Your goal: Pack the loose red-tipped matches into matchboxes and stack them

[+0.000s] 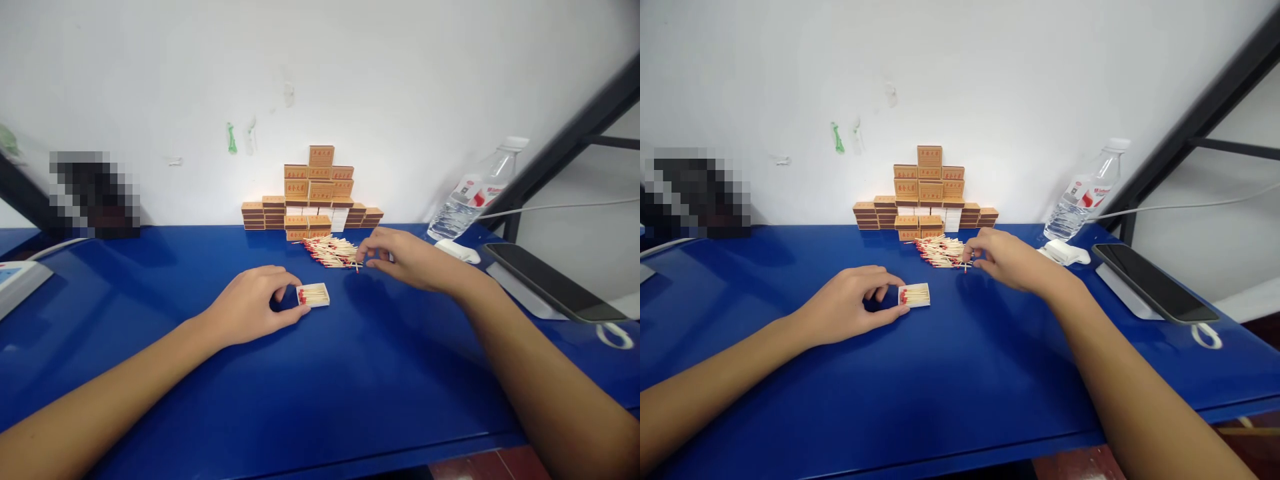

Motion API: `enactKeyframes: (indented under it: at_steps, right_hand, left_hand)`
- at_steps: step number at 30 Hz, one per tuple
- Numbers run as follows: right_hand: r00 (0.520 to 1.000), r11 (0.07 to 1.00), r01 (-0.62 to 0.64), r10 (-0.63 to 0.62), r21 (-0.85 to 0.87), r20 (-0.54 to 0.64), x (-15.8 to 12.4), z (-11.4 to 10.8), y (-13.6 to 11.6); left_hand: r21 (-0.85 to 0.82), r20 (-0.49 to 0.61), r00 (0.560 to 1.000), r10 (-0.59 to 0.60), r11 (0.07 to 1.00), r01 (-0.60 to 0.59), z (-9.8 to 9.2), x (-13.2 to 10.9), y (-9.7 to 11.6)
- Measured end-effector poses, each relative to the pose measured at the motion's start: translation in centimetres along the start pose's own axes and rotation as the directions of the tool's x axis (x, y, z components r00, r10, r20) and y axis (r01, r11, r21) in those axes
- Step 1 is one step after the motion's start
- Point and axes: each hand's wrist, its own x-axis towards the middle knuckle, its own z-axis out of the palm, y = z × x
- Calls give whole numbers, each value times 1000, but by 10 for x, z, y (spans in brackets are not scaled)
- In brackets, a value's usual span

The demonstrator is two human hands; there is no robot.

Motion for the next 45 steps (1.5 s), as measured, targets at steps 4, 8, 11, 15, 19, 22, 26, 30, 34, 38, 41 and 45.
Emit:
enactKeyframes:
  at_steps: [4, 8, 11, 15, 19, 22, 26, 30, 34, 38, 41, 45]
  right_hand:
    - [999, 999, -40, 40, 10, 34, 4, 7, 8]
    - [996, 997, -75, 75, 5, 46, 6, 12, 6]
    - [995, 998, -59, 57, 18, 76, 6, 10, 5]
    - [992, 997, -68, 65, 28, 108, 6, 8, 3]
    - [988, 996, -87, 83, 29, 133, 5, 9, 3]
    - [985, 994, -90, 80, 63, 154, 3, 11, 1]
    - [981, 990, -83, 60, 115, 186, 0, 12, -7]
    - [988, 984, -73, 50, 161, 145, 0, 8, -11]
    - [984, 990, -111, 97, 90, 147, 1, 2, -7]
    - [971, 985, -166, 154, 51, 184, 2, 0, -3]
    - [964, 981, -183, 165, 68, 209, 0, 0, -3]
    - [959, 981, -183, 162, 70, 233, -2, 1, -3]
  left_hand:
    - [8, -15, 1000, 1, 1000, 0, -1, 1, -1]
    - [13, -5, 1000, 12, 1000, -12, -1, 1, -1]
    - [16, -12, 1000, 16, 1000, -16, -1, 1, -1]
    - [9, -22, 1000, 22, 1000, -22, -1, 1, -1]
    - [12, -15, 1000, 18, 1000, -18, -1, 1, -2]
    - [18, -8, 1000, 12, 1000, -12, -1, 1, -2]
    - [20, -1, 1000, 6, 1000, -6, -2, 2, -1]
    - [22, 4, 1000, 8, 1000, -8, -3, 2, 1]
    - [23, 6, 1000, 13, 1000, -14, -2, 1, 0]
    - [22, 3, 1000, 17, 1000, -17, -2, 1, -2]
    - [25, -1, 1000, 20, 999, -20, -2, 1, -1]
    - [19, 0, 1000, 15, 1000, -15, -2, 1, 0]
